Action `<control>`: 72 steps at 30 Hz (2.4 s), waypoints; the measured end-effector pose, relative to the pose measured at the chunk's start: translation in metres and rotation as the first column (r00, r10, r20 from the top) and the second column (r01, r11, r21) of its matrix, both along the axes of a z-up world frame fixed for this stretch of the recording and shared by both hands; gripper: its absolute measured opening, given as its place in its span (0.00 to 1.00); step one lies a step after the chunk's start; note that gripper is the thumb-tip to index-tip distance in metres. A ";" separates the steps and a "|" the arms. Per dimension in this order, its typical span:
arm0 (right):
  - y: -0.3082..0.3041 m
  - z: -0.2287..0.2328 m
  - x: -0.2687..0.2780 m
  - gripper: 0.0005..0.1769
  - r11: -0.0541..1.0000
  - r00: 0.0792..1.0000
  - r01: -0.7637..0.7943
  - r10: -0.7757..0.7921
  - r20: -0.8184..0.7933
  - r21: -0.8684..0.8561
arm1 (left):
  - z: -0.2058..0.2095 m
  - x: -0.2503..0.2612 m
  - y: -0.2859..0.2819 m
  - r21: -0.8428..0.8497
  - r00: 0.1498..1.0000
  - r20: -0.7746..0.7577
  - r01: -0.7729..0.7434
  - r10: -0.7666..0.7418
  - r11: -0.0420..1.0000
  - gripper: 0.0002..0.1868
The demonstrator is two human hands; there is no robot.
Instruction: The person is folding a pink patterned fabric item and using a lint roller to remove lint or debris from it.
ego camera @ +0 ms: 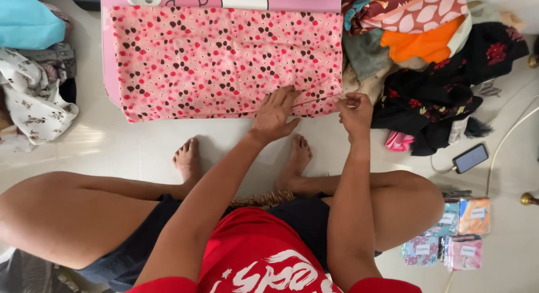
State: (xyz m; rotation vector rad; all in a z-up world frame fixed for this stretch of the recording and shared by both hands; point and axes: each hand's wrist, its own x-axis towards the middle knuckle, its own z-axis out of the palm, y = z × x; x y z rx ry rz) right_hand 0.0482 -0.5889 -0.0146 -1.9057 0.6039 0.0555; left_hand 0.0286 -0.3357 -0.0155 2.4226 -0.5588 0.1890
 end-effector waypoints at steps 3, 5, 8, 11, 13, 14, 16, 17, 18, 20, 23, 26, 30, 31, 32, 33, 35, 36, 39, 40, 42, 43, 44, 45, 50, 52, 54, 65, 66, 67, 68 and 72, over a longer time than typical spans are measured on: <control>-0.005 -0.008 0.001 0.21 0.991 1.000 0.005 -0.008 0.020 0.134 | -0.002 0.004 0.002 -0.062 0.993 -0.122 -0.001 -0.006 0.998 0.41; -0.007 -0.004 0.002 0.20 0.986 0.998 -0.040 0.047 -0.035 0.164 | -0.003 0.006 0.004 -0.122 0.981 -0.194 -0.026 0.002 0.992 0.38; -0.009 0.005 -0.002 0.20 0.984 0.996 -0.027 0.041 -0.074 0.176 | -0.003 0.006 0.006 -0.131 0.975 -0.223 -0.014 -0.016 0.991 0.38; -0.024 -0.014 -0.006 0.22 0.981 0.993 -0.034 0.055 -0.109 0.189 | -0.008 0.007 0.008 -0.116 0.979 -0.203 0.001 -0.025 0.993 0.37; -0.024 -0.015 -0.009 0.21 0.984 0.992 -0.027 0.048 -0.117 0.176 | -0.008 0.006 0.008 -0.107 0.982 -0.188 0.010 -0.030 0.994 0.37; -0.024 -0.014 -0.010 0.20 0.986 0.991 -0.021 0.042 -0.125 0.164 | -0.008 0.005 0.008 -0.098 0.984 -0.173 0.017 -0.034 0.995 0.38; -0.025 -0.023 -0.009 0.19 0.985 0.991 -0.010 0.032 -0.127 0.170 | -0.005 0.005 0.006 -0.068 0.991 -0.130 0.026 -0.034 0.997 0.37; -0.025 -0.028 -0.009 0.19 0.984 0.991 0.000 0.024 -0.130 0.178 | -0.004 0.004 0.006 -0.037 0.996 -0.088 0.032 -0.035 0.999 0.37; -0.024 -0.031 -0.008 0.19 0.984 0.991 0.001 0.022 -0.128 0.177 | -0.007 0.003 0.002 -0.038 0.996 -0.086 0.033 -0.036 0.999 0.37; -0.021 -0.037 -0.007 0.23 0.991 0.991 0.003 0.015 -0.131 0.137 | -0.012 0.000 -0.005 0.082 0.987 0.157 0.016 -0.029 0.996 0.41; -0.012 -0.037 -0.007 0.26 0.996 0.989 0.057 -0.047 -0.138 0.069 | -0.016 -0.010 -0.013 0.254 0.977 0.171 0.078 -0.124 0.964 0.49; 0.009 -0.012 -0.008 0.38 0.966 0.987 0.115 -0.084 -0.139 0.230 | -0.002 -0.013 -0.026 0.415 0.994 0.024 0.089 -0.109 0.906 0.57; 0.001 -0.024 -0.008 0.39 0.937 0.989 0.124 -0.089 -0.120 0.326 | -0.004 -0.013 -0.035 0.332 0.992 -0.121 0.059 -0.020 0.941 0.61; 0.001 -0.023 -0.008 0.38 0.934 0.990 0.119 -0.084 -0.116 0.338 | -0.009 -0.013 -0.037 0.330 0.991 -0.124 0.084 -0.045 0.940 0.55; 0.001 -0.022 -0.007 0.38 0.930 0.991 0.111 -0.077 -0.111 0.351 | -0.013 -0.013 -0.038 0.330 0.990 -0.127 0.105 -0.066 0.938 0.49; 0.001 -0.022 -0.009 0.38 0.929 0.991 0.112 -0.076 -0.112 0.352 | -0.017 -0.013 -0.041 0.331 0.990 -0.128 0.105 -0.066 0.938 0.49; 0.000 -0.022 -0.008 0.34 0.925 0.992 0.118 -0.093 -0.088 0.360 | -0.026 -0.011 -0.047 0.419 0.989 -0.104 0.143 -0.109 0.897 0.48; -0.001 -0.022 -0.008 0.34 0.925 0.992 0.119 -0.093 -0.090 0.361 | -0.030 -0.011 -0.050 0.419 0.988 -0.106 0.144 -0.109 0.896 0.48; -0.002 -0.018 -0.006 0.31 0.910 0.991 0.128 -0.108 -0.074 0.394 | -0.043 -0.007 -0.061 0.457 0.990 0.007 0.125 -0.144 0.881 0.50; -0.001 -0.013 -0.006 0.30 0.900 0.991 0.133 -0.111 -0.075 0.415 | -0.049 -0.006 -0.065 0.443 0.989 0.050 0.104 -0.140 0.891 0.50; 0.001 -0.006 -0.005 0.29 0.890 0.990 0.138 -0.116 -0.077 0.435 | -0.059 -0.004 -0.072 0.427 0.986 0.094 0.084 -0.137 0.900 0.49; 0.001 -0.003 -0.003 0.28 0.873 0.990 0.142 -0.132 -0.056 0.466 | -0.064 -0.002 -0.074 0.403 0.980 0.156 0.052 -0.125 0.914 0.46; 0.002 -0.001 -0.001 0.27 0.856 0.989 0.145 -0.147 -0.035 0.496 | -0.069 0.000 -0.077 0.377 0.970 0.218 0.020 -0.110 0.926 0.43; 0.003 0.003 0.002 0.27 0.856 0.989 0.144 -0.147 -0.034 0.496 | -0.064 0.001 -0.078 0.377 0.970 0.218 0.020 -0.110 0.926 0.43; 0.015 0.016 0.015 0.26 0.823 0.987 0.079 -0.145 0.074 0.562 | -0.047 0.008 -0.080 0.043 0.974 0.229 -0.010 0.000 0.999 0.26; 0.024 0.032 0.018 0.24 0.798 0.984 0.069 -0.152 0.090 0.598 | -0.055 0.014 -0.083 -0.063 0.993 0.120 -0.006 0.013 0.998 0.25; 0.028 0.038 0.021 0.21 0.772 0.981 0.058 -0.161 0.107 0.633 | -0.057 0.020 -0.079 -0.168 1.000 0.011 -0.012 0.014 0.986 0.23; 0.031 0.013 0.035 0.28 0.972 0.847 -0.209 0.125 0.517 0.106 | -0.039 0.054 -0.045 -0.673 0.771 -0.574 -0.252 -0.276 0.696 0.21; 0.034 0.019 0.036 0.28 0.972 0.847 -0.209 0.126 0.517 0.106 | -0.031 0.054 -0.044 -0.672 0.771 -0.574 -0.253 -0.275 0.696 0.21; 0.037 0.026 0.037 0.33 0.970 0.818 -0.244 0.196 0.541 0.018 | -0.022 0.055 -0.042 -0.652 0.764 -0.586 -0.249 -0.269 0.716 0.22; 0.040 0.033 0.038 0.38 0.959 0.787 -0.276 0.267 0.557 -0.070 | -0.014 0.055 -0.040 -0.632 0.757 -0.599 -0.245 -0.262 0.735 0.23; 0.046 0.062 0.043 0.36 0.890 0.731 -0.328 0.452 0.511 -0.317 | 0.022 0.054 -0.034 -0.571 0.727 -0.635 -0.215 -0.261 0.792 0.25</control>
